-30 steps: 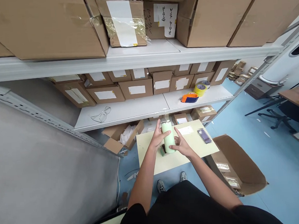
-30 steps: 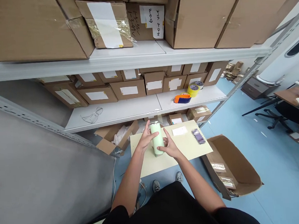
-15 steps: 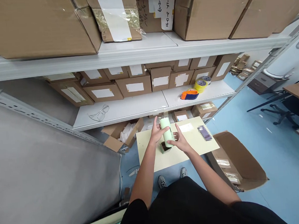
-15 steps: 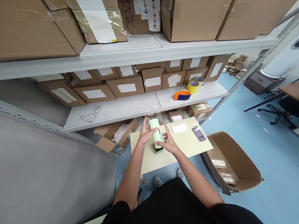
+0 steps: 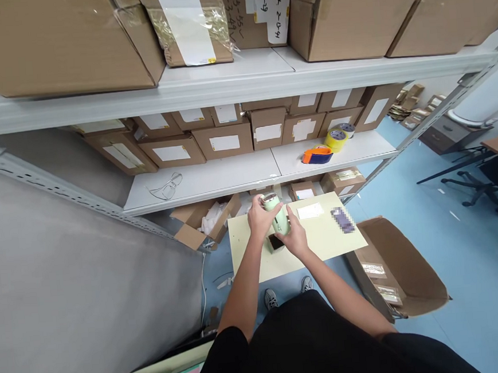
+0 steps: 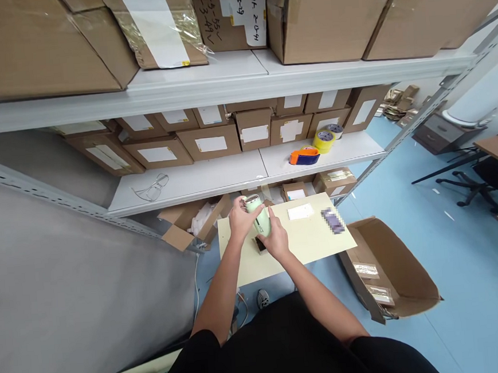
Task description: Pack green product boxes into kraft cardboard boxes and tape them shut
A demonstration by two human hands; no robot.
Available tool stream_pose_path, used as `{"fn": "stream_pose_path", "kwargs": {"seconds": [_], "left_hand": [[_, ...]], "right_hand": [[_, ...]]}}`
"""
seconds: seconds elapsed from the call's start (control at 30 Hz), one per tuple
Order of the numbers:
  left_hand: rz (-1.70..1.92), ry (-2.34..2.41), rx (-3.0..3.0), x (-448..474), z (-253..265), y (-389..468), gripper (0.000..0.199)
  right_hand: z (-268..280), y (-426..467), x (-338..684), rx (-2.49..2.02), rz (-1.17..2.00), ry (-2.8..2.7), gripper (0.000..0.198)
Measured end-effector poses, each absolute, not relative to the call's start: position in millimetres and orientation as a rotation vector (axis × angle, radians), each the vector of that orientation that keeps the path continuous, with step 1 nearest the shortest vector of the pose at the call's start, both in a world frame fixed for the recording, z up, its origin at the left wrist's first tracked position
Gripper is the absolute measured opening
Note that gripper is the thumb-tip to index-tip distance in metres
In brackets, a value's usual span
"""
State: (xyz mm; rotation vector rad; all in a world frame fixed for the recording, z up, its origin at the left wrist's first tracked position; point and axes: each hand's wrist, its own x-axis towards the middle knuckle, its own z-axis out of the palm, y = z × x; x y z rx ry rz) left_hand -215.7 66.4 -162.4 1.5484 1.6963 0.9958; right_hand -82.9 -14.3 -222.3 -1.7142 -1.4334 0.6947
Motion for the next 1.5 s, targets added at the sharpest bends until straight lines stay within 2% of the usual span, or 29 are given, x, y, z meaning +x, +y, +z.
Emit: {"fn": "stream_pose_path", "kwargs": {"seconds": [0.17, 0.33, 0.47, 0.6, 0.7, 0.83, 1.0, 1.17, 1.23, 1.37, 1.5], "left_hand": [[0.889, 1.787, 1.591, -223, -170, 66, 0.065], [0.867, 1.744, 1.574, -231, -199, 52, 0.07], [0.884, 1.635, 1.595, -232, -224, 36, 0.076], [0.892, 1.56, 1.662, -230, -246, 23, 0.066], [0.855, 1.543, 1.681, -228, -263, 14, 0.066], [0.804, 1.514, 1.684, -228, -294, 3, 0.065], [0.772, 1.453, 1.696, -227, -338, -5, 0.064], [0.719, 1.456, 1.799, -229, -365, -9, 0.048], [0.727, 1.461, 1.774, -233, -372, -11, 0.05], [0.904, 1.619, 1.478, -246, -389, -17, 0.05], [0.875, 1.62, 1.147, -249, -407, -20, 0.054]], "right_hand": [[-260, -15, -66, -1.581, 0.866, -1.515, 0.111], [-319, -14, -40, -1.806, 1.086, -1.227, 0.076], [-351, -10, -41, -2.036, 1.124, -1.165, 0.058], [-365, -6, -50, -2.103, 1.085, -1.222, 0.006], [-369, -5, -54, -2.114, 1.088, -1.202, 0.023], [-374, -5, -58, -2.087, 1.078, -1.161, 0.007], [-378, -5, -62, -2.062, 1.093, -1.149, 0.011], [-381, -9, -62, -2.064, 1.081, -1.131, 0.023], [-382, -11, -61, -2.058, 1.085, -1.125, 0.026], [-382, -16, -62, -2.038, 1.092, -1.124, 0.025], [-382, -23, -70, -1.974, 1.095, -1.157, 0.019]]}}
